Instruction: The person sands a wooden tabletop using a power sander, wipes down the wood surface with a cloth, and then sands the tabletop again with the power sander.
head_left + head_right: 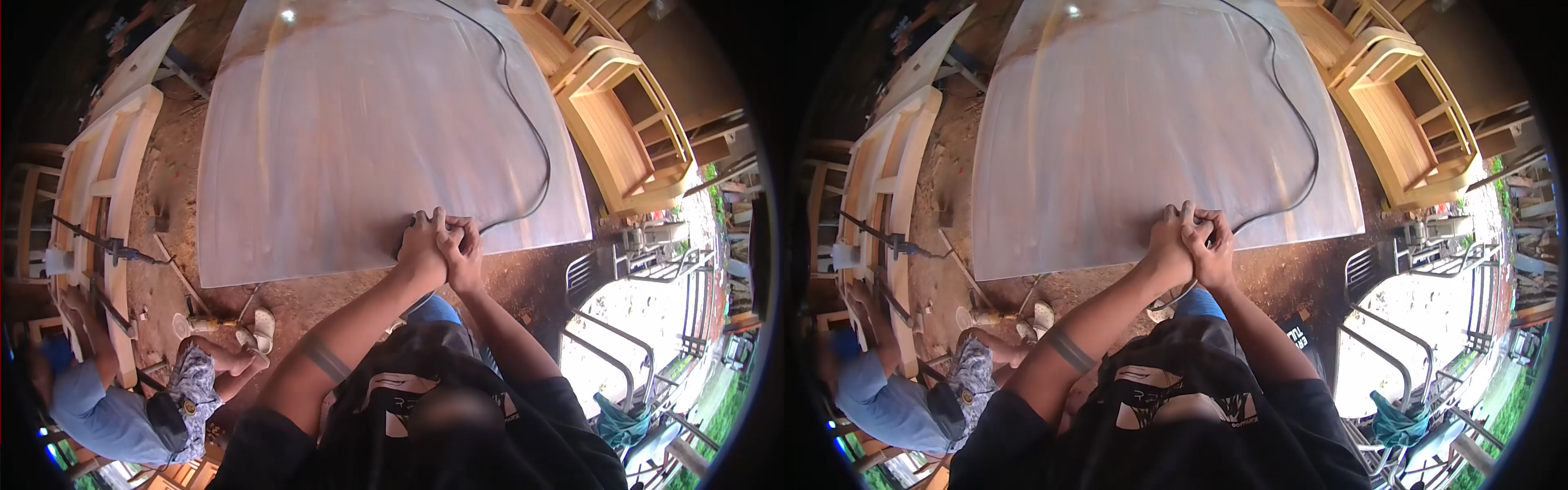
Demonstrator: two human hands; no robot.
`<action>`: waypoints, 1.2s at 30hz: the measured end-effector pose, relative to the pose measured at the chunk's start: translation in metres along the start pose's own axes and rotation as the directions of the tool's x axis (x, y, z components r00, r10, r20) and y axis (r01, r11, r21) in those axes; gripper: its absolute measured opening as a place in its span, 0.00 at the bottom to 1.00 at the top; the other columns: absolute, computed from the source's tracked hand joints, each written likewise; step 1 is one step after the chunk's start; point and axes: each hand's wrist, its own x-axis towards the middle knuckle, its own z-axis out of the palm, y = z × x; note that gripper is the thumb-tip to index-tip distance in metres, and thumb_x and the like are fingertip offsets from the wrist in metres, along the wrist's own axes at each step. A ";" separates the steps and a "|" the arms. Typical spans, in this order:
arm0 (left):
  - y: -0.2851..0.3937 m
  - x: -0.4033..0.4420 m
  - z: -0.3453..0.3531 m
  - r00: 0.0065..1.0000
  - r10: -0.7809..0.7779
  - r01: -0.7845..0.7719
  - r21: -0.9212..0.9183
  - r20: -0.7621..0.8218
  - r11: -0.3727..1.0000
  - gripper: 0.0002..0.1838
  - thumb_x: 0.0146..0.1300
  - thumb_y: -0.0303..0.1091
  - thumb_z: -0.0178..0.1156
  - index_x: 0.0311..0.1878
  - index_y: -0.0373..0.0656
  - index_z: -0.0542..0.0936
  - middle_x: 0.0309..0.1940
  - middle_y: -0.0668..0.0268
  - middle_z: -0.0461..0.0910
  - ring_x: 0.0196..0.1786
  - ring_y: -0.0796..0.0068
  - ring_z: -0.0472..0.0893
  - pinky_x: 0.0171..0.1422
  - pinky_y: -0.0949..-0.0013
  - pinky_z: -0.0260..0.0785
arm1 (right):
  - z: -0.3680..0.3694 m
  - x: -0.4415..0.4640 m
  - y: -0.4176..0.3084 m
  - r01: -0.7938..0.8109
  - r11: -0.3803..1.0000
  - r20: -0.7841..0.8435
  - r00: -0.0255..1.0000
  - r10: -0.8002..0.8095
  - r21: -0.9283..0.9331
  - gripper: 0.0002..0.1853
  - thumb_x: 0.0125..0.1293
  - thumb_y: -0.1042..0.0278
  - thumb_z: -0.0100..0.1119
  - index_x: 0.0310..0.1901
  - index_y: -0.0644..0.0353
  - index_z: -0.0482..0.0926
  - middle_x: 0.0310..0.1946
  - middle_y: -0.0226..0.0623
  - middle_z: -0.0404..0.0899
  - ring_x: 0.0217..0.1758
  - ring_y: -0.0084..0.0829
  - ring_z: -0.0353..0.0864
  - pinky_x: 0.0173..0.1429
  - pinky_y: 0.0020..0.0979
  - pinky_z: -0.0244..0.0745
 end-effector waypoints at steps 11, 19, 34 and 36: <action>-0.092 0.120 -0.069 0.986 -0.053 0.067 0.089 -0.157 0.994 0.16 0.57 0.37 0.61 0.49 0.47 0.79 0.51 0.51 0.73 0.49 0.49 0.76 0.48 0.52 0.76 | 0.069 0.177 -0.011 0.064 0.998 0.134 0.989 -0.060 -0.028 0.22 0.59 0.59 0.68 0.47 0.69 0.78 0.42 0.43 0.82 0.48 0.29 0.79 0.54 0.32 0.75; -0.176 0.326 -0.127 0.967 -0.126 0.176 0.225 -0.221 0.958 0.24 0.52 0.36 0.65 0.56 0.56 0.77 0.55 0.60 0.76 0.53 0.53 0.78 0.54 0.57 0.77 | 0.108 0.419 -0.013 0.118 0.993 0.098 0.988 -0.119 0.009 0.24 0.54 0.54 0.71 0.41 0.69 0.81 0.36 0.40 0.83 0.42 0.26 0.79 0.50 0.30 0.75; -0.340 0.571 -0.232 0.964 -0.171 0.219 0.236 -0.206 0.947 0.22 0.61 0.49 0.60 0.54 0.47 0.83 0.49 0.51 0.84 0.49 0.55 0.85 0.53 0.57 0.77 | 0.217 0.729 -0.022 0.298 0.949 0.196 0.942 -0.273 -0.106 0.36 0.57 0.41 0.64 0.50 0.74 0.81 0.47 0.57 0.84 0.51 0.45 0.84 0.55 0.38 0.77; -0.346 0.572 -0.236 0.977 -0.115 0.164 0.286 -0.180 0.944 0.22 0.61 0.49 0.60 0.54 0.47 0.83 0.49 0.52 0.84 0.48 0.55 0.85 0.52 0.57 0.77 | 0.223 0.732 -0.026 0.294 0.945 0.198 0.944 -0.264 -0.143 0.36 0.57 0.43 0.64 0.51 0.76 0.80 0.47 0.57 0.84 0.50 0.45 0.84 0.54 0.38 0.78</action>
